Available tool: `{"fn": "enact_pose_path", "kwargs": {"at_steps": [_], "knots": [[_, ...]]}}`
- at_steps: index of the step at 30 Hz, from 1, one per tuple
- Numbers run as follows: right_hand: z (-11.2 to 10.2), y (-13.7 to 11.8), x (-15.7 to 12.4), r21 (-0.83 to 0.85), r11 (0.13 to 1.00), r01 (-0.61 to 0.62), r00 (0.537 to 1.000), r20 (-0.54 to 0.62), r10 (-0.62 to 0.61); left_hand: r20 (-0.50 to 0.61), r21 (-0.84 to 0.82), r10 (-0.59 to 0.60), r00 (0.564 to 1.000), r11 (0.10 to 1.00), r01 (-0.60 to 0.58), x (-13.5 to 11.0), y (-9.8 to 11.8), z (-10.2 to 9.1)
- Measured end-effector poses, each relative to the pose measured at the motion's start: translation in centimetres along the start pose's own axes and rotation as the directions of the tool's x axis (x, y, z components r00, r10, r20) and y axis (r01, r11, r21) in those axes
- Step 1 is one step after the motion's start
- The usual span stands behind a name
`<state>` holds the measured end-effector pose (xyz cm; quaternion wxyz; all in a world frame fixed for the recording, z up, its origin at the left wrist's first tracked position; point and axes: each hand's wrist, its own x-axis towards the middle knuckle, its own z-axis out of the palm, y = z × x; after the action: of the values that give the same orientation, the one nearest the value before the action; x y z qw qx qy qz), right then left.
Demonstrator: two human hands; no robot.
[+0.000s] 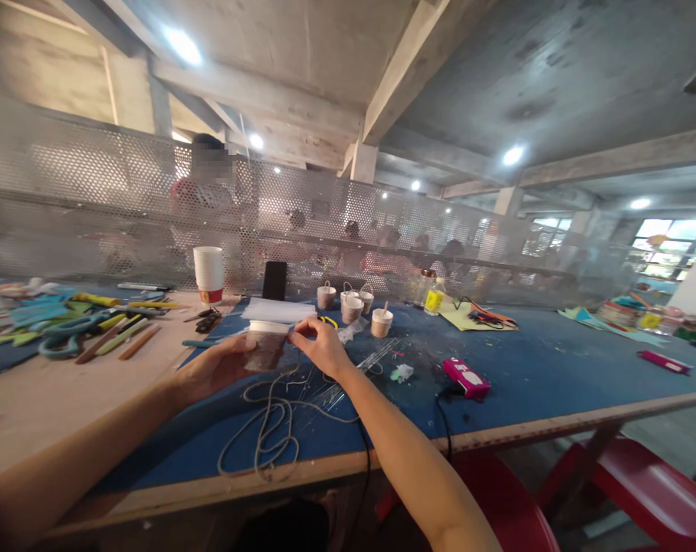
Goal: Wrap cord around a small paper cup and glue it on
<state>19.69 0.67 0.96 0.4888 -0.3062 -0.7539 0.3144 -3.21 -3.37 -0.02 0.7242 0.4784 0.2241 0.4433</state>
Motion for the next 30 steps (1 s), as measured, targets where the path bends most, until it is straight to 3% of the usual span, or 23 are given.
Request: {"fn": "enact_pose_path", "kwargs": {"at_steps": [14, 30], "knots": [[0.1, -0.2, 0.1, 0.025, 0.998, -0.053, 0.999, 0.01, 0.053, -0.001, 0.005, 0.0, 1.0, 1.0, 0.0, 0.0, -0.1, 0.0], [0.8, 1.2, 0.1, 0.024, 0.995, -0.094, 0.995, -0.035, 0.095, -0.083, 0.068, 0.036, 0.996, 0.997, -0.031, 0.8, -0.3, 0.6]]}}
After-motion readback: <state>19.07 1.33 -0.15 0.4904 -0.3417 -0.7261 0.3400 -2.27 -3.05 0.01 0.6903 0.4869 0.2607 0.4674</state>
